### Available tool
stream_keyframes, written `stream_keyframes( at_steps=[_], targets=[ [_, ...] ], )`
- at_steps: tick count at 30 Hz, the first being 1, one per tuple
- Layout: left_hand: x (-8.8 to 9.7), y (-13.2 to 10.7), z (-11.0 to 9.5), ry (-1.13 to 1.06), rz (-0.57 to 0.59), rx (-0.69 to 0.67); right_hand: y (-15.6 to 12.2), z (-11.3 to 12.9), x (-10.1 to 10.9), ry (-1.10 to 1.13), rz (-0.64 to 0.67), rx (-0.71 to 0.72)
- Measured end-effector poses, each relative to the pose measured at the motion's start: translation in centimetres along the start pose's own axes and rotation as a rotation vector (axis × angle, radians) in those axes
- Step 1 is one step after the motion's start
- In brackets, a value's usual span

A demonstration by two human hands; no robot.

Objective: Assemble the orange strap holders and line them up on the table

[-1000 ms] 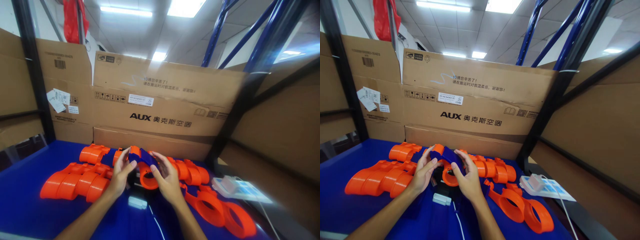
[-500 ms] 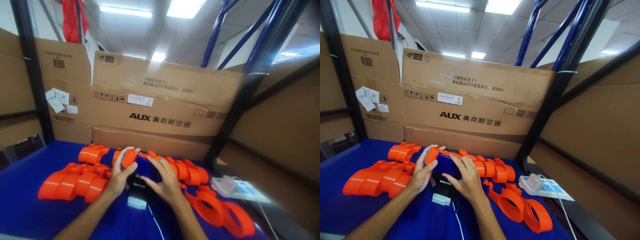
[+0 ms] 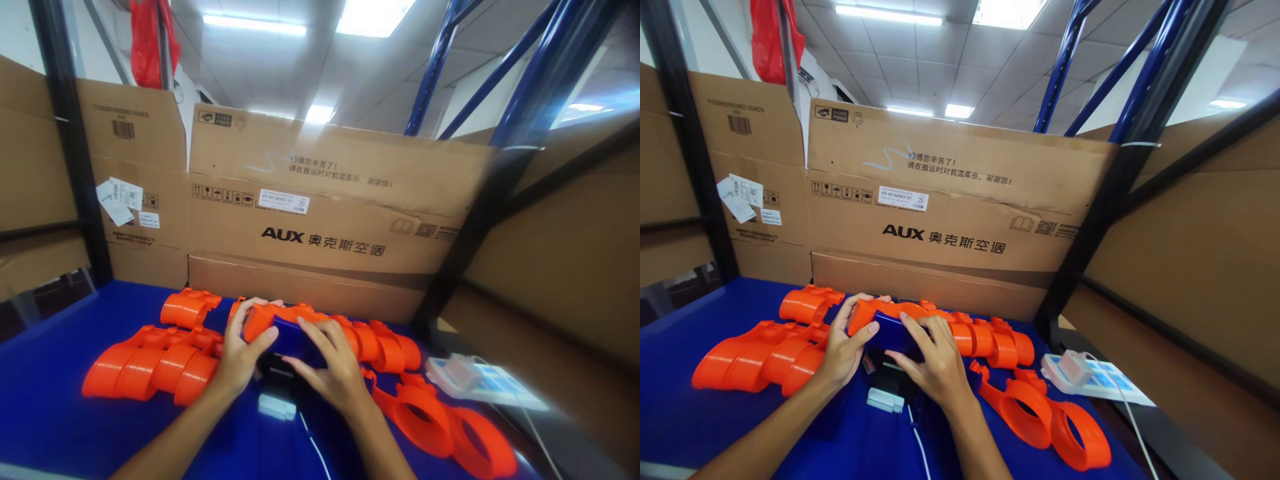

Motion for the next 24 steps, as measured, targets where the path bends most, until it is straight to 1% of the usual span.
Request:
stream_keyframes(
  at_steps=[5, 9, 12, 14, 16, 19, 22, 24],
  targets=[
    [0.2, -0.1, 0.1, -0.002, -0.034, 0.002, 0.0, 0.2, -0.1, -0.023, -0.003, 0.012],
    [0.4, -0.2, 0.3, -0.002, -0.039, -0.006, 0.0, 0.3, -0.1, -0.031, -0.013, 0.008],
    [0.6, -0.1, 0.5, 0.01, -0.023, -0.015, 0.1, 0.4, 0.1, -0.009, -0.022, 0.001],
    [0.6, 0.0, 0.7, 0.002, 0.023, -0.022, 0.1, 0.4, 0.1, 0.033, -0.029, -0.031],
    [0.2, -0.1, 0.8, -0.024, 0.109, -0.036, 0.1, 0.1, 0.2, 0.109, -0.069, -0.106],
    [-0.8, -0.3, 1.1, 0.015, 0.258, -0.037, -0.3, -0.8, 0.1, 0.353, -0.199, -0.282],
    [-2.2, -0.7, 1.9, 0.12, 0.399, 0.039, -0.8, -2.0, -0.9, 0.615, -0.31, -0.487],
    [-2.9, -1.0, 2.3, 0.163, 0.448, 0.082, -1.2, -2.7, -1.9, 0.716, -0.332, -0.604]
  ],
)
Point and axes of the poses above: each hand's wrist, its own y-axis towards the middle knuckle, its own x-axis out of the back of the hand, z = x × y, the point moved 5 cm from there along y, towards the middle knuckle, and after that the axes turned 9 degrees about z, right-handed, at the moved point
